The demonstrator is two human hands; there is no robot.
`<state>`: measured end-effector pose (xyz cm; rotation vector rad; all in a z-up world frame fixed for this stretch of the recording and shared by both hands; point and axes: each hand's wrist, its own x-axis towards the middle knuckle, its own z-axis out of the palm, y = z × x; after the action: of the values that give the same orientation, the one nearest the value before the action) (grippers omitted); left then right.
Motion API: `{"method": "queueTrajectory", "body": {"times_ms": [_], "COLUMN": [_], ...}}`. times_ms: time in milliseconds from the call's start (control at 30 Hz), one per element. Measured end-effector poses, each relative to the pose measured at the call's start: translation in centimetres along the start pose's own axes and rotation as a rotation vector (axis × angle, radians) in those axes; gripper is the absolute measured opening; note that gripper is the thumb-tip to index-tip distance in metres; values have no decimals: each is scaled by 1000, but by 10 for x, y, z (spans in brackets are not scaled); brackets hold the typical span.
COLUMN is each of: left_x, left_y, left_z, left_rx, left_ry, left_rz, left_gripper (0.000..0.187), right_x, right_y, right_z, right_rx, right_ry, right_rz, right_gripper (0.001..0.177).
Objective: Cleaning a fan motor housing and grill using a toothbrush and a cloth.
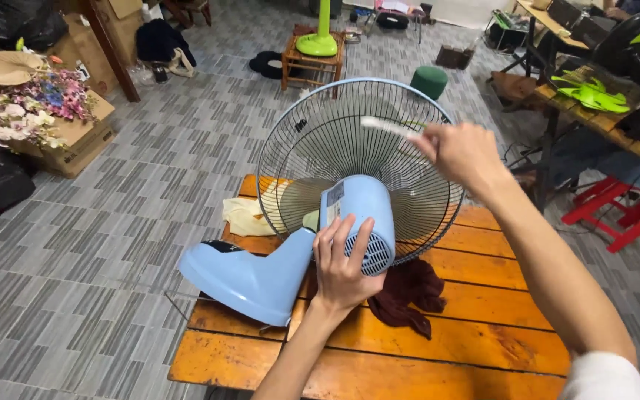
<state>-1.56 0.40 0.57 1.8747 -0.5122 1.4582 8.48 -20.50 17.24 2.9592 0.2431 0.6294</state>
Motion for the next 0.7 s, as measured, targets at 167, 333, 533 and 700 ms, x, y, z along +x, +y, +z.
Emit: {"method": "queueTrajectory", "body": {"times_ms": [167,333,533,700], "left_x": [7,7,3,4], "left_y": [-6,-3,-3,-1], "left_z": [7,10,5,-3], "left_rx": [-7,-11,-23,8], "left_ry": [-6,-16,-8,2], "left_rz": [5,0,-2,10], "left_gripper": [81,82,76,76], "right_x": [11,32,7,4], "right_y": [-7,67,36,0], "right_z": [-10,29,37,14], "right_rx": [-126,-273,-161,-14], "right_ry": [11,423,201,94], "right_rz": [-65,-24,-176,-149], "right_gripper": [42,37,26,42]}}
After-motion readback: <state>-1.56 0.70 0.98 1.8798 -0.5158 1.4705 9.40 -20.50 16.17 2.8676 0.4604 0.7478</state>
